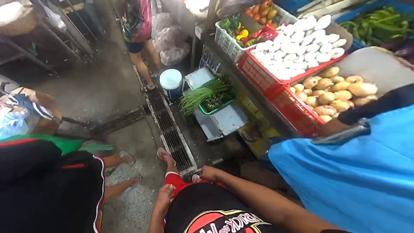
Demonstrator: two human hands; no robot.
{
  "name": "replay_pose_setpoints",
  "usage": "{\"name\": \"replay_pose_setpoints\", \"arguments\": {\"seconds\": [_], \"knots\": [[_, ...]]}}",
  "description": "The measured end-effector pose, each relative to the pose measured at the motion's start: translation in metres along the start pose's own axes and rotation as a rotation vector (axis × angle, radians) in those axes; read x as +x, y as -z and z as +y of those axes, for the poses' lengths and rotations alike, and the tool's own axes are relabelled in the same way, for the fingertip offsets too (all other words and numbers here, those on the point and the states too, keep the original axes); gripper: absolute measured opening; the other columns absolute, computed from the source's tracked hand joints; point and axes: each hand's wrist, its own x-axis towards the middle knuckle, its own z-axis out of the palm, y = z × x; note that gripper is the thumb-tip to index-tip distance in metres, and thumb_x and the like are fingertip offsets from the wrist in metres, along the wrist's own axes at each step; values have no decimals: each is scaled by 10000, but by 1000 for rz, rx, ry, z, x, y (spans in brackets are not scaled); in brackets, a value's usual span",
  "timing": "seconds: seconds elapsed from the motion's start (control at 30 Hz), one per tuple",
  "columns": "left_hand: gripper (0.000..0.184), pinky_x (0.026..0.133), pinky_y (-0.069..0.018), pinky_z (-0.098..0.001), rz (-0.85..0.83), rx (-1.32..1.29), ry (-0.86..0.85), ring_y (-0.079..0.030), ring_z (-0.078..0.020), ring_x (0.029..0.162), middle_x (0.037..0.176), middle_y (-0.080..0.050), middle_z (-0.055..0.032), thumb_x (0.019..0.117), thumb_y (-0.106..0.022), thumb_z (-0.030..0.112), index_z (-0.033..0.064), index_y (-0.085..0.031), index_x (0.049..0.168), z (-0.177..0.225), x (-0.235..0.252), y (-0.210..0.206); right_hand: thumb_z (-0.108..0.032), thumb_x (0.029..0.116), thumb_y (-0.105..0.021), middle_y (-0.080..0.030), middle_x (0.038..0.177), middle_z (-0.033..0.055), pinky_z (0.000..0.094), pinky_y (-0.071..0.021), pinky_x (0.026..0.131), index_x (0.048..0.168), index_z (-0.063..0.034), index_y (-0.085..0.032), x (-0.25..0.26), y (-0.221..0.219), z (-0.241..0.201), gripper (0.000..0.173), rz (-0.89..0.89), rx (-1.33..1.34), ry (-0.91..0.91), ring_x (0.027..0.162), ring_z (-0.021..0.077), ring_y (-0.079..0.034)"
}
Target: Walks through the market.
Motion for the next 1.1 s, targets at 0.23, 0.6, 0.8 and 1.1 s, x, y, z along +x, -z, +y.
{"name": "replay_pose_setpoints", "arguments": {"seconds": [0.23, 0.6, 0.8, 1.1], "knots": [[264, 564, -477, -328, 19, 325, -34, -505, -139, 577, 768, -569, -74, 1053, -488, 90, -25, -589, 1269, 154, 157, 55, -336, 1061, -550, -635, 906, 109, 418, -508, 719, 1246, -46, -673, 25, 132, -98, 365, 153, 326, -1, 753, 200, -585], [478, 1059, -470, -561, -443, 1057, 51, -643, -382, 1210, 1255, -677, -275, 1086, -496, 354, -68, -680, 1217, 327, 285, 114, -231, 1066, -539, -690, 1181, 243, 573, -496, 1013, 1257, 8, -682, 71, 293, -260, 337, 255, 225, 209, 1115, 367, -664], [336, 1047, -452, -389, -369, 741, 145, -598, -270, 1188, 1320, -622, -256, 1113, -373, 61, -97, -580, 1326, 508, 253, 128, -259, 1071, -533, -690, 1138, 234, 567, -520, 927, 1242, -5, -686, 135, 386, -321, 342, 187, 237, 237, 1025, 354, -676], [382, 1085, -480, -499, -358, 1013, 107, -645, -309, 1223, 1315, -667, -200, 1079, -528, 271, 37, -602, 1371, 546, 510, 204, -266, 1072, -526, -696, 1158, 221, 586, -513, 942, 1256, -32, -691, 229, 589, -427, 340, 120, 156, 318, 1054, 359, -675]]}}
